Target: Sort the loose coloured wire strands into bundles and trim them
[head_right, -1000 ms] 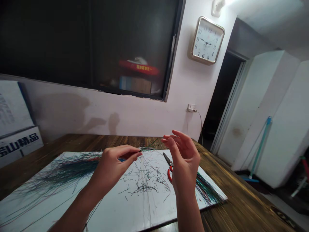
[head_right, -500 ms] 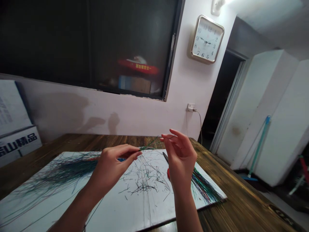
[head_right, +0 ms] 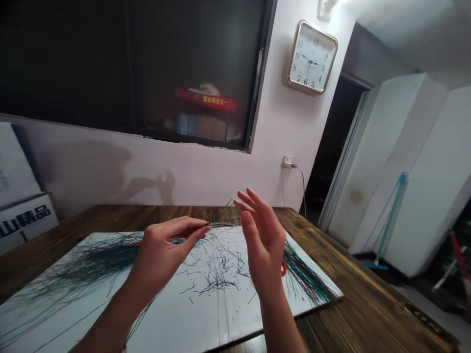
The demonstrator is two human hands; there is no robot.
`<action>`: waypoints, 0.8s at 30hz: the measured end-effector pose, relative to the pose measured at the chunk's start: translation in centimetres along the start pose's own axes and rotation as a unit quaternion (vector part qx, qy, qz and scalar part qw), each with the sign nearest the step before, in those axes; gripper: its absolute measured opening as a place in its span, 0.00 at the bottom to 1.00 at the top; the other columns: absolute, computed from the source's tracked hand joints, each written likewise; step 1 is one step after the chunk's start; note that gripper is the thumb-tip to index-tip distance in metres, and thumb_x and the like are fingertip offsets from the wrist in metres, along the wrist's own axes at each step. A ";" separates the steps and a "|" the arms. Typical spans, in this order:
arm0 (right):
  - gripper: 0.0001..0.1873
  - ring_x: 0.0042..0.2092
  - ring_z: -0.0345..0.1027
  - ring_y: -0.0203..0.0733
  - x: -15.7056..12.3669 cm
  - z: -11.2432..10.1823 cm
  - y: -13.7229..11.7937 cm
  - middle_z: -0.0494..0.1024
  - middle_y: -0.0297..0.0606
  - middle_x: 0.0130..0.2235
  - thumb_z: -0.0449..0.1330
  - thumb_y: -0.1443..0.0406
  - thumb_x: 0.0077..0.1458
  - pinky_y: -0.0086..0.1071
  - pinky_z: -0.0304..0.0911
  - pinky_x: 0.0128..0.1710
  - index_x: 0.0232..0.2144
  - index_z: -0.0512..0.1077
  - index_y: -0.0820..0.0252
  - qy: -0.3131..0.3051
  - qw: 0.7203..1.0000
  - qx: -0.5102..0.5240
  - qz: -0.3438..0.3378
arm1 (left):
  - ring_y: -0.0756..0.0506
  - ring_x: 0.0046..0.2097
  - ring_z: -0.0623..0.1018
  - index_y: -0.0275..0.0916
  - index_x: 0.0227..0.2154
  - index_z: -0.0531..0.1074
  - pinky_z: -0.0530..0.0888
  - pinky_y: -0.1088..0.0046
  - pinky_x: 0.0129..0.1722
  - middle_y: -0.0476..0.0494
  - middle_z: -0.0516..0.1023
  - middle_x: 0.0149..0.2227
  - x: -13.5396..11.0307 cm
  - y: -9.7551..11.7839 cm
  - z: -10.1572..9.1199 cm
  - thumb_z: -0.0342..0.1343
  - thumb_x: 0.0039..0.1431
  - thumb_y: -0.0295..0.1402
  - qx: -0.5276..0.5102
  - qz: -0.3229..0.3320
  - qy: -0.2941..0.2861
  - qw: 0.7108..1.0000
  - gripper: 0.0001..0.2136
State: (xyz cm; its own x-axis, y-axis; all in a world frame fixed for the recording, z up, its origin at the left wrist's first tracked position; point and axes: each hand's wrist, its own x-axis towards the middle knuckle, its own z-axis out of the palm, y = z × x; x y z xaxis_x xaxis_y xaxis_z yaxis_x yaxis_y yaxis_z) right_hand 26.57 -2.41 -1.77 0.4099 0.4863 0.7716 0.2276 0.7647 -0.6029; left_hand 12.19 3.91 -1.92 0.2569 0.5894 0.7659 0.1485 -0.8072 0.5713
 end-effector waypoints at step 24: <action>0.12 0.24 0.53 0.33 -2.3 3.1 5.1 0.60 0.28 0.21 0.47 0.71 0.58 0.27 0.50 0.22 0.26 0.68 0.58 -0.378 0.903 -0.161 0.127 | 0.52 0.28 0.77 0.37 0.24 0.77 0.74 0.78 0.31 0.48 0.79 0.24 1.3 -2.3 -1.0 0.68 0.40 0.33 -0.378 -0.255 0.097 0.885 0.08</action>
State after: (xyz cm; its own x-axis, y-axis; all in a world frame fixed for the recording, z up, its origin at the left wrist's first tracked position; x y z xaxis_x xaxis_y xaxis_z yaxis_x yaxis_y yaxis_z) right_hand 24.03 1.68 -6.00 -0.2071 0.8709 0.4456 0.5061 0.4852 -0.7130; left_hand 11.26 6.53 -1.91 0.1614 0.9243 0.3459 -0.5026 -0.2246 0.8348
